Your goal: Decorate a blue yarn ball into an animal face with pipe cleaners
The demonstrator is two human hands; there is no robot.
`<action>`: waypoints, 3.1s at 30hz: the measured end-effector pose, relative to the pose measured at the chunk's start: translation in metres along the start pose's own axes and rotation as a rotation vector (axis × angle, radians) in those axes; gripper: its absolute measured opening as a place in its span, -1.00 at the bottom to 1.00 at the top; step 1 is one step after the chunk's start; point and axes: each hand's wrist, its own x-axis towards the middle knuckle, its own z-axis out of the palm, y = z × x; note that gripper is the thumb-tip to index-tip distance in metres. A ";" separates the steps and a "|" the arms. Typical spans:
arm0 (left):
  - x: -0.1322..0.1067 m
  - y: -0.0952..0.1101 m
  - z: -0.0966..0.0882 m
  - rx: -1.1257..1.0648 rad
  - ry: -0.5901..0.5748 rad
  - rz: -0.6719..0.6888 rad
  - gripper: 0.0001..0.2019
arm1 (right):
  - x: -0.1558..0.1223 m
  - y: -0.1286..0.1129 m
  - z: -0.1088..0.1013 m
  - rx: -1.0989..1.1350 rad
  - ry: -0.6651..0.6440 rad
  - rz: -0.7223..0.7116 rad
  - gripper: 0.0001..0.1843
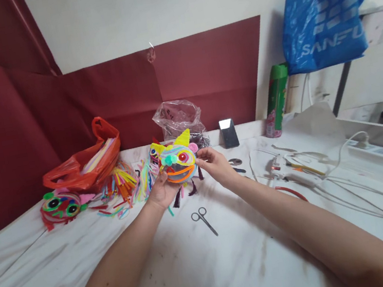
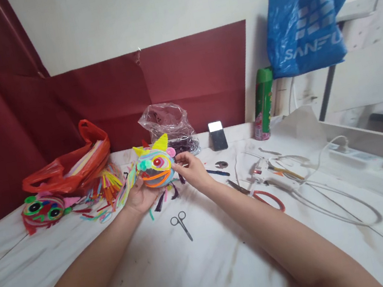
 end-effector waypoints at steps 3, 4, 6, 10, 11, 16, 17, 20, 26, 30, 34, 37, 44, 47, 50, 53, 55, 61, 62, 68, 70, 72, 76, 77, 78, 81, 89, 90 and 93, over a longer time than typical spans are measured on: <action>0.000 -0.001 -0.001 0.006 0.001 0.001 -0.46 | 0.000 0.001 0.000 0.016 -0.011 0.008 -0.65; 0.000 -0.001 -0.001 0.007 0.000 0.007 -0.47 | 0.000 0.001 0.000 0.023 -0.014 0.008 -0.66; 0.001 -0.002 -0.001 0.004 -0.007 0.027 -0.49 | -0.001 0.001 0.000 0.034 -0.019 0.010 -0.68; 0.001 -0.004 -0.001 -0.012 -0.015 0.027 -0.46 | -0.001 0.003 0.001 0.052 -0.014 0.063 -0.70; 0.002 -0.004 -0.001 -0.013 -0.015 0.020 -0.43 | -0.001 0.004 0.001 0.058 -0.007 0.080 -0.70; 0.003 -0.008 -0.004 0.027 -0.012 0.018 -0.36 | 0.001 0.003 -0.005 0.102 -0.174 0.051 -0.54; 0.003 -0.009 -0.005 0.038 -0.008 0.025 -0.35 | 0.001 0.003 -0.006 0.113 -0.251 0.022 -0.44; 0.002 -0.014 -0.004 0.055 0.015 0.056 -0.30 | 0.001 0.003 -0.007 0.164 -0.424 -0.007 -0.21; -0.003 -0.016 0.010 0.154 0.019 0.079 -0.21 | -0.001 0.010 -0.009 0.329 -0.482 0.106 -0.20; 0.000 -0.015 0.012 0.249 -0.025 0.127 -0.15 | -0.001 0.012 -0.011 0.394 -0.423 0.114 -0.21; 0.004 -0.011 0.006 0.315 -0.024 0.115 -0.16 | 0.000 0.010 -0.014 0.454 -0.407 0.117 -0.21; 0.008 -0.008 -0.002 0.338 0.079 0.102 -0.24 | 0.004 0.011 -0.020 0.444 -0.383 0.103 -0.19; 0.007 -0.007 -0.002 0.519 0.125 0.006 -0.71 | 0.014 0.011 -0.036 0.456 -0.311 0.080 -0.25; 0.005 -0.008 0.000 0.550 0.127 -0.021 -0.70 | 0.017 0.012 -0.041 0.453 -0.288 0.068 -0.25; 0.007 -0.010 -0.005 0.592 0.181 -0.040 -0.71 | 0.019 0.015 -0.045 0.432 -0.279 0.067 -0.30; 0.011 -0.013 -0.016 0.629 0.240 -0.040 -0.73 | 0.020 0.017 -0.047 0.395 -0.274 0.054 -0.32; 0.013 -0.017 -0.024 0.661 0.272 -0.042 -0.74 | 0.022 0.017 -0.048 0.364 -0.249 0.039 -0.27; 0.012 -0.045 -0.045 0.853 0.339 -0.059 -0.73 | 0.024 -0.003 -0.056 0.250 -0.134 -0.031 -0.17; 0.012 -0.051 -0.046 0.890 0.334 -0.057 -0.73 | 0.025 -0.008 -0.056 0.225 -0.111 -0.046 -0.16; 0.010 -0.066 -0.042 1.092 0.213 -0.038 -0.81 | 0.041 0.003 -0.047 0.206 -0.122 -0.032 -0.18; 0.008 -0.066 -0.041 1.143 0.155 -0.033 -0.82 | 0.051 0.025 -0.040 0.247 -0.160 0.024 -0.24; 0.007 -0.067 -0.041 1.189 0.100 -0.032 -0.82 | 0.061 0.053 -0.032 0.272 -0.152 0.120 -0.30; 0.007 -0.068 -0.045 1.269 0.007 -0.037 -0.82 | 0.076 0.103 -0.021 0.251 -0.115 0.211 -0.36; 0.007 -0.068 -0.046 1.285 -0.012 -0.038 -0.82 | 0.079 0.112 -0.019 0.244 -0.112 0.217 -0.38; 0.007 -0.067 -0.047 1.299 -0.027 -0.039 -0.82 | 0.083 0.120 -0.018 0.237 -0.110 0.224 -0.39; 0.009 -0.066 -0.048 1.332 -0.058 -0.040 -0.81 | 0.098 0.136 -0.019 0.219 -0.104 0.246 -0.42; 0.012 -0.065 -0.047 1.367 -0.097 -0.045 -0.78 | 0.120 0.163 -0.034 0.184 -0.091 0.277 -0.45; 0.012 -0.066 -0.048 1.362 -0.095 -0.046 -0.79 | 0.119 0.165 -0.034 0.177 -0.076 0.275 -0.46; 0.012 -0.067 -0.049 1.344 -0.081 -0.053 -0.79 | 0.115 0.165 -0.034 0.138 -0.018 0.267 -0.47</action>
